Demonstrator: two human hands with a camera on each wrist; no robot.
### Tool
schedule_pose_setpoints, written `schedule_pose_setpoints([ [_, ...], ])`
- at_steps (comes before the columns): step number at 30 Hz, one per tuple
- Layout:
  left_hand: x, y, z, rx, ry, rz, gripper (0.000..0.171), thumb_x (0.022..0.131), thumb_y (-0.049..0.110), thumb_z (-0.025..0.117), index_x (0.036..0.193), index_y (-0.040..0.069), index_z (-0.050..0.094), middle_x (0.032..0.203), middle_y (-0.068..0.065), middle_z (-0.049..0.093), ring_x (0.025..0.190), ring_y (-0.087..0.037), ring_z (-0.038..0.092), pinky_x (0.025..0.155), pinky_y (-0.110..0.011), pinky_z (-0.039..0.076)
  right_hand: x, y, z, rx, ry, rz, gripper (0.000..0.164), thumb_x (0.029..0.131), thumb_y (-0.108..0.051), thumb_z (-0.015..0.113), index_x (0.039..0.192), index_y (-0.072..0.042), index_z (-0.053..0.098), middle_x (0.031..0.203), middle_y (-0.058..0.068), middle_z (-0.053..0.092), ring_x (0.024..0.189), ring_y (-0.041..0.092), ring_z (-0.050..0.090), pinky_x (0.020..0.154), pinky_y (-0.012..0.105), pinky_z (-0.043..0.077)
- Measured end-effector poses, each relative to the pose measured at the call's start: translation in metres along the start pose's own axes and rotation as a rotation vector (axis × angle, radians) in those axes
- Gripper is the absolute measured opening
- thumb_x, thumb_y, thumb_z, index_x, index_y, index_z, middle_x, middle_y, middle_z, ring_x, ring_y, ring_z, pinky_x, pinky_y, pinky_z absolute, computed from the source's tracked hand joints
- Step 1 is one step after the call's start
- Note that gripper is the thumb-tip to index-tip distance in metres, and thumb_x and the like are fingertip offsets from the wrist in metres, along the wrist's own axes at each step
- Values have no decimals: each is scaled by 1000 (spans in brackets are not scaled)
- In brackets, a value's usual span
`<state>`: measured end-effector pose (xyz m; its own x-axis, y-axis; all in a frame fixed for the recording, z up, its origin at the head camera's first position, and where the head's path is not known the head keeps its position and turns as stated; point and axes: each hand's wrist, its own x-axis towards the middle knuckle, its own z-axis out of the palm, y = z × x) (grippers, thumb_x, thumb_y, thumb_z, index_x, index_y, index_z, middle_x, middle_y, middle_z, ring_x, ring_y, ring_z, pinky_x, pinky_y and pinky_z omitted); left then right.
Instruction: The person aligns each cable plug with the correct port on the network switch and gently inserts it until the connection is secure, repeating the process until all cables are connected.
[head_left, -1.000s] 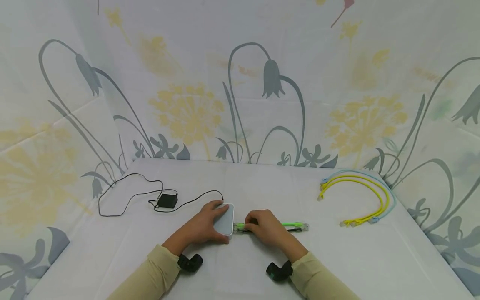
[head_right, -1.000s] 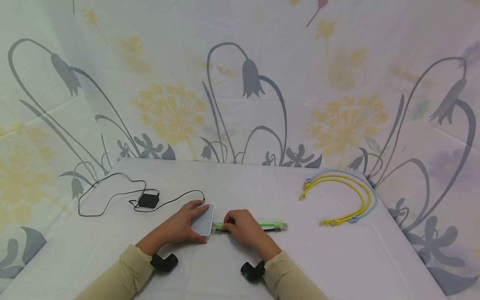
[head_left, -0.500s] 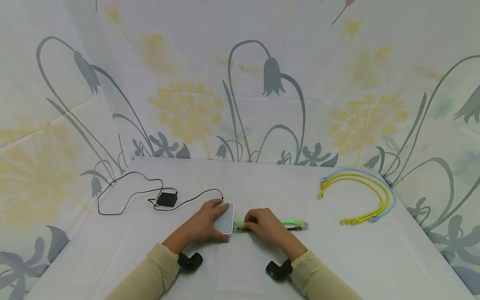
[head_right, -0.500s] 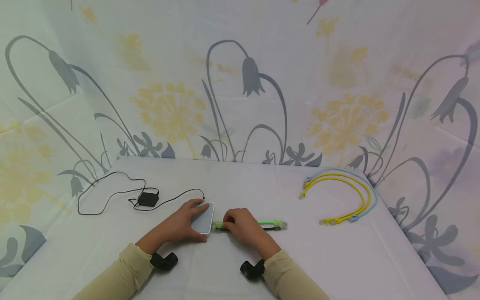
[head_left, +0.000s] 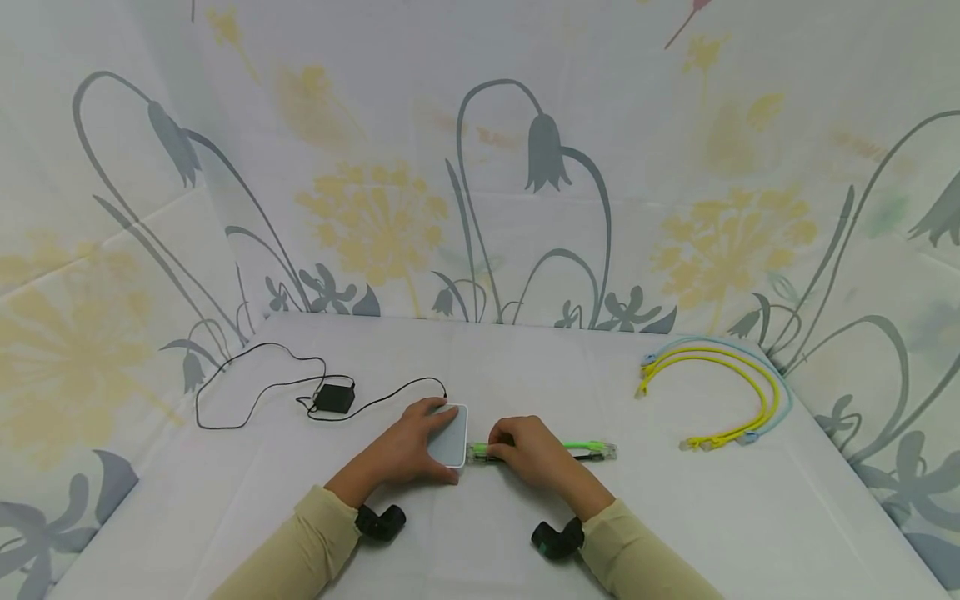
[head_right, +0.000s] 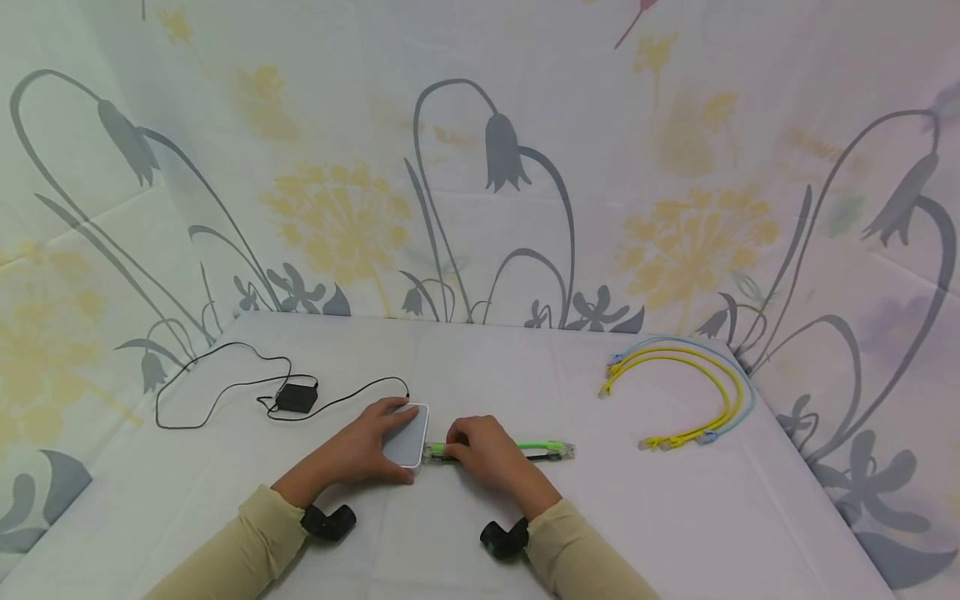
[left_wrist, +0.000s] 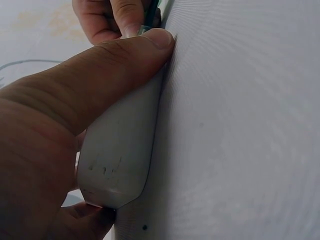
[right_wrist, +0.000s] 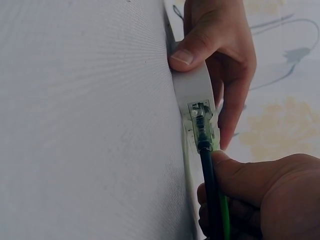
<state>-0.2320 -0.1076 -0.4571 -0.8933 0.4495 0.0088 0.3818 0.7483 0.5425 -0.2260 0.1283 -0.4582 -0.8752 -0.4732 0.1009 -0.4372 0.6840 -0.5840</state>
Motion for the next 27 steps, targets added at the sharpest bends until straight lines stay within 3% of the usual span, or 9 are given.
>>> schedule_pose_setpoints([
  [27, 2, 1, 0, 3, -1, 8, 96, 64, 46, 88, 145, 17, 46, 153, -9, 32, 137, -31, 35, 100, -44, 42, 3, 3, 1, 6, 3, -28, 7, 91, -19, 67, 86, -16, 68, 77, -9, 64, 69, 4, 53, 66, 22, 45],
])
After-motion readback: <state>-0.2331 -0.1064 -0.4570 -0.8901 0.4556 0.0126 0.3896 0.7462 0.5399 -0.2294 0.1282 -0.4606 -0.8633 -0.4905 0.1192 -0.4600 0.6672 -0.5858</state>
